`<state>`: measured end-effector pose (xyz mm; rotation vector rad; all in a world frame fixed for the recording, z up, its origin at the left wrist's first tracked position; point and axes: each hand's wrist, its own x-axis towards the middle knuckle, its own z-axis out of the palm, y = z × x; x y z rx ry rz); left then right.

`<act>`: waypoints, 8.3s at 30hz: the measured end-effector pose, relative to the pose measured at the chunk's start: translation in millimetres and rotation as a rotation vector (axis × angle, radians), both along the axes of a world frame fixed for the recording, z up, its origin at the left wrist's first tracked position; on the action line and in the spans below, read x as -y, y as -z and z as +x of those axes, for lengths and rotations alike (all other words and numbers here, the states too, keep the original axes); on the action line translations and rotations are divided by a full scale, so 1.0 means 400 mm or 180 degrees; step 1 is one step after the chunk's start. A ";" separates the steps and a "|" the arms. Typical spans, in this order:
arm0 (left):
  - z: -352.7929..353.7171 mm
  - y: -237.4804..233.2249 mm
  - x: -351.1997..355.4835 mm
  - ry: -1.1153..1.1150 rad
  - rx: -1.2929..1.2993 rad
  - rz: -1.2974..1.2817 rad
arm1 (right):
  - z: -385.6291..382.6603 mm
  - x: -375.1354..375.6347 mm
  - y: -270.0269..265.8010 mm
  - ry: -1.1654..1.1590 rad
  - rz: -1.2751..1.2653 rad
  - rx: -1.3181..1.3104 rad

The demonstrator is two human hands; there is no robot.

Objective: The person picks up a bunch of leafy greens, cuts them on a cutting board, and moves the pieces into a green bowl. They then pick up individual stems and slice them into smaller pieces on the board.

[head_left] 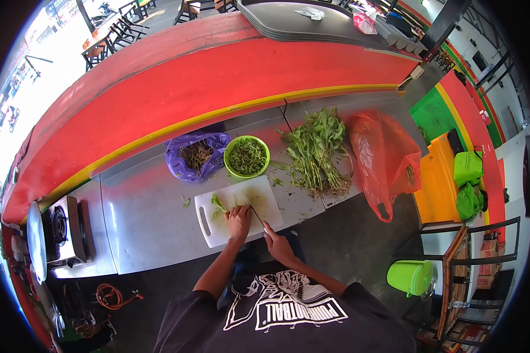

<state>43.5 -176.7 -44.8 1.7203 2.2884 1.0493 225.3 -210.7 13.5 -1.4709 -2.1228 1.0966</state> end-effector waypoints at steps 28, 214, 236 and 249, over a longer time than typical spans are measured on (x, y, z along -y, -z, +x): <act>-0.030 -0.011 0.030 0.0289 0.0322 0.0260 | 0.015 -0.009 0.007 0.0021 0.0035 -0.0336; -0.057 -0.017 0.055 0.0392 -0.0256 0.0055 | -0.048 -0.035 0.048 -0.0171 0.0879 -0.0170; -0.058 -0.005 0.053 0.0265 -0.0220 0.0056 | -0.091 -0.062 0.034 -0.0179 0.0276 0.0239; -0.061 -0.003 0.040 0.0249 -0.0252 0.0038 | -0.063 -0.032 0.043 -0.0138 0.0359 -0.0063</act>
